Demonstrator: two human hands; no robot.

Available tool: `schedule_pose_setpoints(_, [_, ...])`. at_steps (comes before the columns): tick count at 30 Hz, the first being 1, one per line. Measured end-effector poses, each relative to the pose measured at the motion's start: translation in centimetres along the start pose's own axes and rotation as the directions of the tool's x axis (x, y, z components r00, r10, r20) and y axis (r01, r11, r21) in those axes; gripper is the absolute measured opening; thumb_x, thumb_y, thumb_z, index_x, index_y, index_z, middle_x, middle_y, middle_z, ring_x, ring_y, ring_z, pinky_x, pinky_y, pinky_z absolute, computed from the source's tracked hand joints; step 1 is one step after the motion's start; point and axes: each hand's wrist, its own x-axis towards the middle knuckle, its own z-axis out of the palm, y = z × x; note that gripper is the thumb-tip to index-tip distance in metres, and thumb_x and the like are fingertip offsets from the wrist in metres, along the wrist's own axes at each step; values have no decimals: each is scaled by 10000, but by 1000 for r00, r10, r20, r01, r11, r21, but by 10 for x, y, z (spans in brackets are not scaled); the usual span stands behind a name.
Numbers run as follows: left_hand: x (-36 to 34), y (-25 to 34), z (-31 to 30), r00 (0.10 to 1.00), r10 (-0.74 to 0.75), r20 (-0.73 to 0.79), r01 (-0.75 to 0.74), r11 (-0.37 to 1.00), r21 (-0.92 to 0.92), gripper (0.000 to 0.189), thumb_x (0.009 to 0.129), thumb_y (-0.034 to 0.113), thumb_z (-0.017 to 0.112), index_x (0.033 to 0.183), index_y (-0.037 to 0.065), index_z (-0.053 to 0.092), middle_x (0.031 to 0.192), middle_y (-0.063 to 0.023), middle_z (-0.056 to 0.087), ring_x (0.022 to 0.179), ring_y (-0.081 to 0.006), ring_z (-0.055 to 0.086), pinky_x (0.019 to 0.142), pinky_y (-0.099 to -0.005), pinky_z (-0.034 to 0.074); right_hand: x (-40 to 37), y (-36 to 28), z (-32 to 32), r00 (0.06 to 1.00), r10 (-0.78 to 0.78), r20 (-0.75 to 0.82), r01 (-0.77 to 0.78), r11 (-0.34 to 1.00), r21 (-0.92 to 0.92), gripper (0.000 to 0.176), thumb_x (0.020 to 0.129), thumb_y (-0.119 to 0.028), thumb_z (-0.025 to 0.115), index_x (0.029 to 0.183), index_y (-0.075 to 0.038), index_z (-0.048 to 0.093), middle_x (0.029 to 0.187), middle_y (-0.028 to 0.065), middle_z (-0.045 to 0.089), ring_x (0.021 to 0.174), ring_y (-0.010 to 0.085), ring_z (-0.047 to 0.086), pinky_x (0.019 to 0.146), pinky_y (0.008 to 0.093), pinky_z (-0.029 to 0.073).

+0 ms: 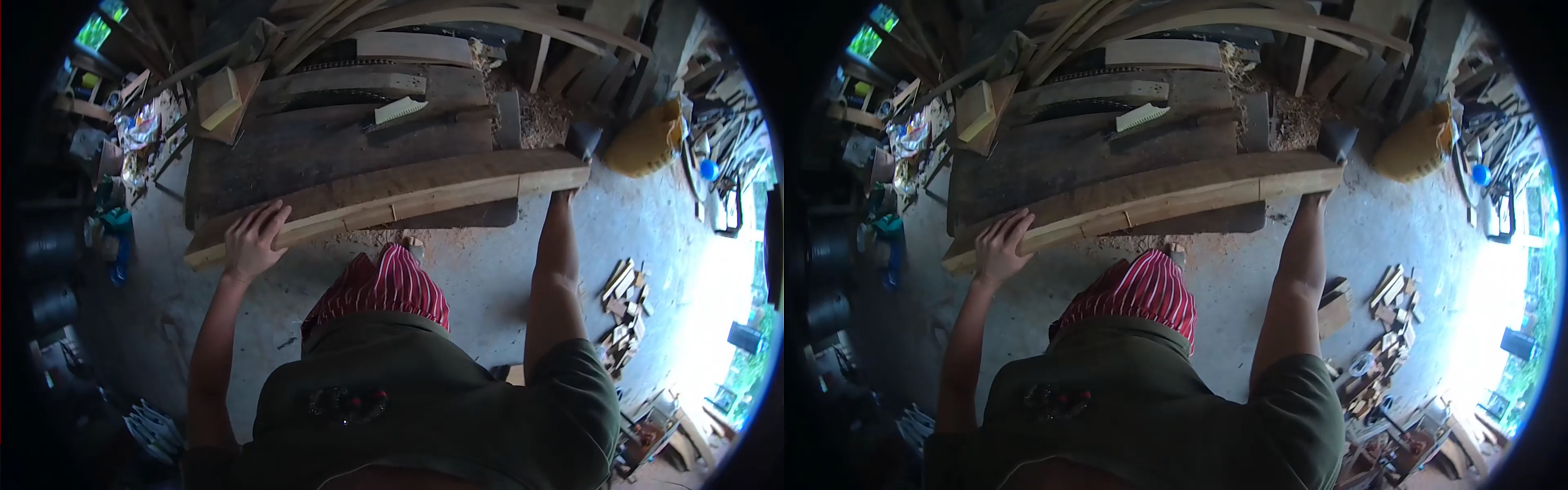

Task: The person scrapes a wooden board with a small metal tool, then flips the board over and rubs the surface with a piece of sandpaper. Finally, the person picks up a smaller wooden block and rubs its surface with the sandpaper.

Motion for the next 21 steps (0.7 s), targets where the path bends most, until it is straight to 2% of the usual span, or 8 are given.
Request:
schedule_pose_setpoints(2, [12,-1,-11,988,-116,101,133,973,-186,693,648,150,843,1298,178,601,1194,-55,694,1048,-276,684,859,-413,562,12,13,-15,906,-366,213,376,460,-804,507,1017,-537,432,1294,-131,557,1163,135,656,1019,315,650,883,474,538])
schedule_pose_setpoints(3, [21,-5,-19,973,-147,178,186,956,-228,634,686,192,838,1272,169,596,1168,-77,701,997,-304,699,832,-431,566,11,-2,-11,972,-183,-144,110,905,-411,498,1023,-532,439,1281,-125,564,1150,118,660,994,289,658,858,445,542])
schedule_pose_setpoints(4, [30,-7,-27,975,-136,178,174,960,-220,634,686,192,838,1272,169,596,1168,-77,701,997,-304,699,832,-431,566,8,-46,29,931,169,-323,-106,974,201,490,1029,-527,446,1269,-118,572,1137,101,665,970,264,666,834,417,546])
schedule_pose_setpoints(6, [43,-10,-38,912,-206,355,305,919,-249,603,712,212,834,1262,174,589,1141,-88,706,983,-317,700,835,-433,565,6,-85,42,730,-20,-683,-332,863,-380,515,1029,-501,480,1255,-65,635,1079,71,685,984,215,663,825,362,536])
schedule_pose_setpoints(8, [45,-13,-38,927,-182,327,278,920,-277,585,717,227,836,1245,167,592,1121,-99,710,981,-327,699,832,-436,565,-15,-133,70,906,-182,-381,-174,661,-730,415,1046,-363,483,1249,-45,656,1099,92,705,1016,237,668,872,368,531])
schedule_pose_setpoints(10, [48,-16,-35,940,-142,309,244,915,-321,569,722,242,839,1229,160,595,1101,-110,714,980,-336,698,829,-438,565,-40,-167,139,839,-496,225,406,294,-865,337,1026,-204,479,1265,-36,648,1194,117,694,1099,265,650,955,381,499])
schedule_pose_setpoints(13, [57,-25,-38,931,-131,340,264,885,-384,574,698,270,855,1192,128,600,1037,-144,724,969,-379,692,806,-458,566,-65,-140,153,838,-314,446,415,-166,-895,463,902,-3,494,1356,-50,572,1405,178,563,1368,365,461,1154,474,343])
schedule_pose_setpoints(21, [58,-37,-31,938,-109,329,249,873,-420,567,694,309,864,1169,123,614,1004,-152,729,949,-372,700,796,-449,575,-190,-111,334,677,-116,727,728,249,-639,500,872,-29,564,1367,-100,569,1436,123,551,1340,307,517,1178,439,348])
